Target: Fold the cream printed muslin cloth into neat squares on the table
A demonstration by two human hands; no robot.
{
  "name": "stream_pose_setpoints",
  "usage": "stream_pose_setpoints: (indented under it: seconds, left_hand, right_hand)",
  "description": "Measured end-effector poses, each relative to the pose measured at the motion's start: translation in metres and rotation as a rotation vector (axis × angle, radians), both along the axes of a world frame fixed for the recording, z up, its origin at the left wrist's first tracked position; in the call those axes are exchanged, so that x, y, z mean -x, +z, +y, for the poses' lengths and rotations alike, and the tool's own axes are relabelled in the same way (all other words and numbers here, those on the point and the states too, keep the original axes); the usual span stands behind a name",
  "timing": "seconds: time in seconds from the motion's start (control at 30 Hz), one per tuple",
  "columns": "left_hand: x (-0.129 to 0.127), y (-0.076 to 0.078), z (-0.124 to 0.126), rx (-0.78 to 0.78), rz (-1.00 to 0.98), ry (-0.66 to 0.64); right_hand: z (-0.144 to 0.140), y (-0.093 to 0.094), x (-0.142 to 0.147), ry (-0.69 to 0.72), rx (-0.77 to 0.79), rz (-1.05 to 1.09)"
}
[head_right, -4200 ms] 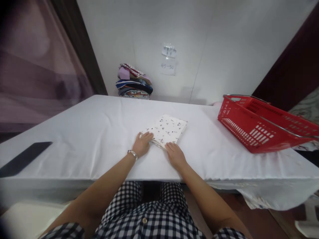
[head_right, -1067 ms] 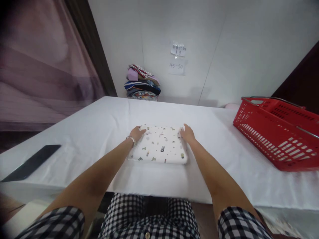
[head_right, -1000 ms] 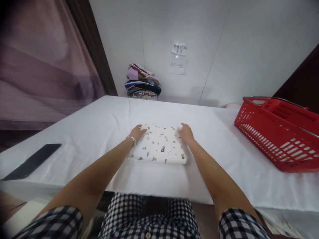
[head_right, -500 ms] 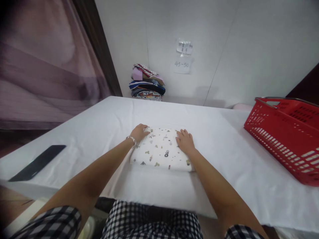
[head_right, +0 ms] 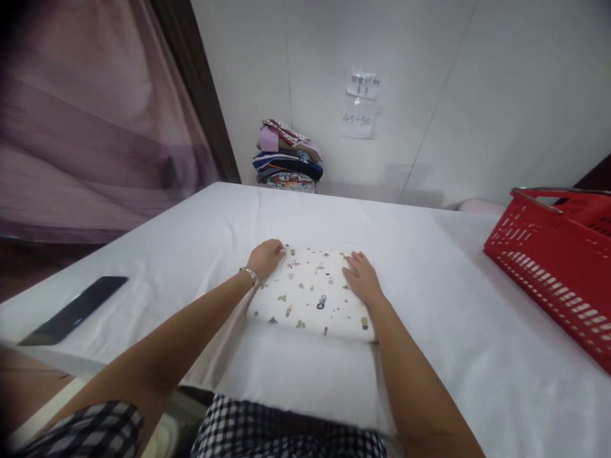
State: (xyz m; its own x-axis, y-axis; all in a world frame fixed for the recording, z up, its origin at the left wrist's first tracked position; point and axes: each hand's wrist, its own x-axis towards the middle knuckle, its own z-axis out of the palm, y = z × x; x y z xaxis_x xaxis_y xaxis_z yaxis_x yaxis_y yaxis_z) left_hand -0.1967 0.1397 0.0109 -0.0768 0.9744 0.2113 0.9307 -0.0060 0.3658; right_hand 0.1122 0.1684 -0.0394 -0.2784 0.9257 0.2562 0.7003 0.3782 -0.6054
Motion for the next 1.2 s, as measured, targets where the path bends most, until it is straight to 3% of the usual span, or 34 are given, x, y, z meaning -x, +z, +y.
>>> stream_pose_setpoints:
  seconds: [0.17,0.33,0.43,0.63,0.8,0.93,1.03,1.13,1.2]
  left_hand:
    - [0.004,0.0,0.005,0.044,-0.175,0.102]
    - [0.009,0.0,0.017,0.141,-0.209,0.044]
    - [0.011,0.001,0.02,0.184,-0.169,0.024]
    - [0.013,0.001,0.014,-0.022,-0.047,-0.152]
    - [0.009,0.006,0.016,-0.007,-0.138,0.058]
    - [0.004,0.007,0.005,-0.103,0.036,-0.138]
    - [0.003,0.005,-0.016,-0.066,0.115,-0.285]
    - [0.005,0.003,-0.035,-0.013,0.126,-0.364]
    - [0.006,0.003,-0.038,0.003,0.075,-0.351]
  right_hand:
    - [0.001,-0.004,-0.002,0.031,0.003,0.041]
    - [0.001,-0.006,-0.006,0.043,0.021,0.148]
    - [0.003,-0.008,-0.01,-0.04,-0.022,0.278]
    - [0.008,-0.008,-0.013,-0.084,0.058,0.404]
    - [0.008,-0.01,-0.014,-0.068,0.068,0.401]
    - [0.009,-0.011,-0.015,-0.074,0.07,0.383]
    - [0.01,-0.011,-0.014,-0.081,0.064,0.378]
    - [0.01,-0.01,-0.013,-0.085,0.069,0.381]
    - [0.009,-0.009,-0.012,-0.09,0.069,0.385]
